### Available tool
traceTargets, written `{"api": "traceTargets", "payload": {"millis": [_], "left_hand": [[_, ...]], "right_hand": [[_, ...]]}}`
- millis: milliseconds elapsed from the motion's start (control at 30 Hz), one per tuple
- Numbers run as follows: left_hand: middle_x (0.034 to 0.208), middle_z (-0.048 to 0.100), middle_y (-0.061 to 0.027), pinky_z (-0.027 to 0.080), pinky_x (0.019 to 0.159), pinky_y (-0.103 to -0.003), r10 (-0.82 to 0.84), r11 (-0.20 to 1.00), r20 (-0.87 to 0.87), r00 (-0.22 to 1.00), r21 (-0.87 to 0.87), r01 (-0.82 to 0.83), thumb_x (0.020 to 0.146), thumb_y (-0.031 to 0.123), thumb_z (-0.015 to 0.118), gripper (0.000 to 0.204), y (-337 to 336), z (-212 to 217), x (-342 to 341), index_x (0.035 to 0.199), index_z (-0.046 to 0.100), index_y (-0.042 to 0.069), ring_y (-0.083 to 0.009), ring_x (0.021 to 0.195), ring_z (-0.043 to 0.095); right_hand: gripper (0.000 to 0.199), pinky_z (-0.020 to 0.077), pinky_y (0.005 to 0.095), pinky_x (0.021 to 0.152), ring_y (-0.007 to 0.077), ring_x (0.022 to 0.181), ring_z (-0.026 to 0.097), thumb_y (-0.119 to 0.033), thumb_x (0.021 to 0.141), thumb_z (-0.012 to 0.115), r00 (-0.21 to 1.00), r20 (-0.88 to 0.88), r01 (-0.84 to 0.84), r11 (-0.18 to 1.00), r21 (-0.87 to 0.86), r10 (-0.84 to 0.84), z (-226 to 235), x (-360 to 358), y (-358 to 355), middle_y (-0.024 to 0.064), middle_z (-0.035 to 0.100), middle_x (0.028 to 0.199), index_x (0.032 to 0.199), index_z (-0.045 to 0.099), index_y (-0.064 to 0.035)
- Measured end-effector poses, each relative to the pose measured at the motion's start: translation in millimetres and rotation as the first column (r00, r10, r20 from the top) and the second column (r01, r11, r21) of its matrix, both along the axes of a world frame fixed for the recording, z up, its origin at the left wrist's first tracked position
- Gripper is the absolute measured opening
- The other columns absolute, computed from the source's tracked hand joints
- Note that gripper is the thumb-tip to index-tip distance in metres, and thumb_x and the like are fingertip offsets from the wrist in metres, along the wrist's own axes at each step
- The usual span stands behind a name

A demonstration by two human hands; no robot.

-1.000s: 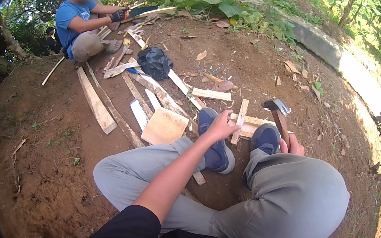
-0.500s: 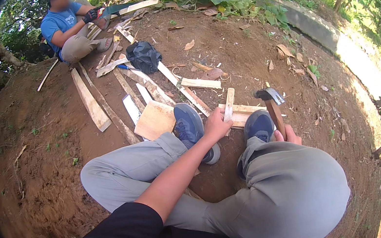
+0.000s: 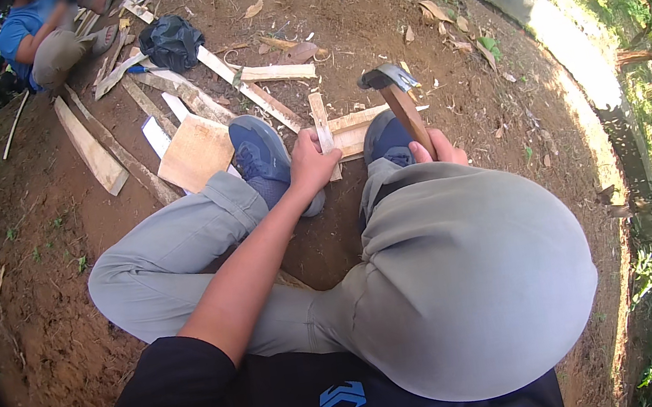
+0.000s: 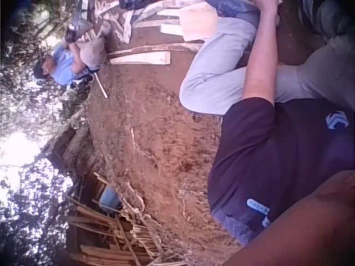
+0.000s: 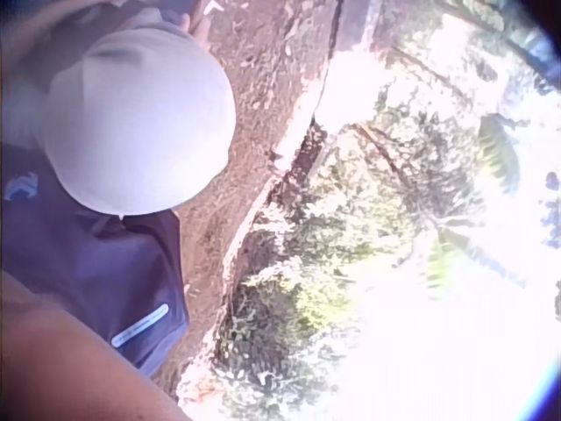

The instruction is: The person assembles a small wooden frame by hammering nails into wood pieces and arranging them into a structure.

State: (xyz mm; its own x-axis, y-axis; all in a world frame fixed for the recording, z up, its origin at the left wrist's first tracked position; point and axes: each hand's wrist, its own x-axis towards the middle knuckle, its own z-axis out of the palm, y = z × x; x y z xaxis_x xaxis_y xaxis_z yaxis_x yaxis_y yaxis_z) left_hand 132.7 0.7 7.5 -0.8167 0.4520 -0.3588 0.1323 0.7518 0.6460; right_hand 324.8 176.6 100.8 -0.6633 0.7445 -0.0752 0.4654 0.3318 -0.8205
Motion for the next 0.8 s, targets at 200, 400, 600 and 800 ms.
{"api": "traceTargets", "payload": {"millis": [200, 400, 600, 800], "left_hand": [[0.117, 0.062, -0.0239, 0.050, 0.096, -0.050, -0.035, 0.999, 0.090, 0.995, -0.035, 0.038, 0.079, 0.023, 0.080, 0.058, -1, -1, -8, 0.119, 0.045, 0.001, -0.0425, 0.113, 0.063], [0.107, 0.069, -0.0201, 0.054, 0.089, -0.043, -0.042, 0.998, 0.102, 0.994, 0.058, 0.036, 0.079, 0.025, 0.086, 0.060, -8, -9, -10, 0.118, 0.047, 0.001, -0.0341, 0.102, 0.070], [0.099, 0.070, -0.0144, 0.056, 0.080, -0.039, -0.074, 0.988, 0.125, 0.989, 0.143, 0.056, 0.082, 0.026, 0.087, 0.058, -22, -7, -13, 0.121, 0.053, 0.001, -0.0267, 0.089, 0.071], [0.100, 0.069, -0.0121, 0.054, 0.085, -0.042, -0.064, 0.981, 0.020, 0.998, 0.187, 0.059, 0.084, 0.025, 0.083, 0.049, -23, 15, -32, 0.130, 0.066, 0.017, -0.0315, 0.096, 0.069]], "right_hand": [[0.034, 0.0502, 0.0414, 0.064, 0.0288, 0.066, 0.067, -0.039, 0.101, 0.066, 0.973, 0.112, -0.195, 0.979, -0.059, 0.201, 11, -12, 6, 0.0160, 0.067, 0.075, 0.115, 0.066, -0.0076], [0.033, 0.0499, 0.0470, 0.068, 0.0365, 0.068, 0.066, -0.037, 0.105, 0.060, 0.886, 0.222, -0.360, 0.905, -0.226, 0.408, 13, -30, 15, 0.0221, 0.067, 0.077, 0.113, 0.064, -0.0053], [0.032, 0.0498, 0.0550, 0.065, 0.0479, 0.075, 0.067, -0.037, 0.106, 0.056, 0.787, 0.257, -0.568, 0.821, -0.053, 0.561, -2, -36, 16, 0.0272, 0.067, 0.079, 0.116, 0.058, -0.0071], [0.029, 0.0502, 0.0564, 0.062, 0.0512, 0.075, 0.066, -0.035, 0.106, 0.057, 0.746, 0.357, -0.624, 0.778, 0.077, 0.562, -35, -40, 23, 0.0281, 0.067, 0.078, 0.116, 0.055, -0.0078]]}}
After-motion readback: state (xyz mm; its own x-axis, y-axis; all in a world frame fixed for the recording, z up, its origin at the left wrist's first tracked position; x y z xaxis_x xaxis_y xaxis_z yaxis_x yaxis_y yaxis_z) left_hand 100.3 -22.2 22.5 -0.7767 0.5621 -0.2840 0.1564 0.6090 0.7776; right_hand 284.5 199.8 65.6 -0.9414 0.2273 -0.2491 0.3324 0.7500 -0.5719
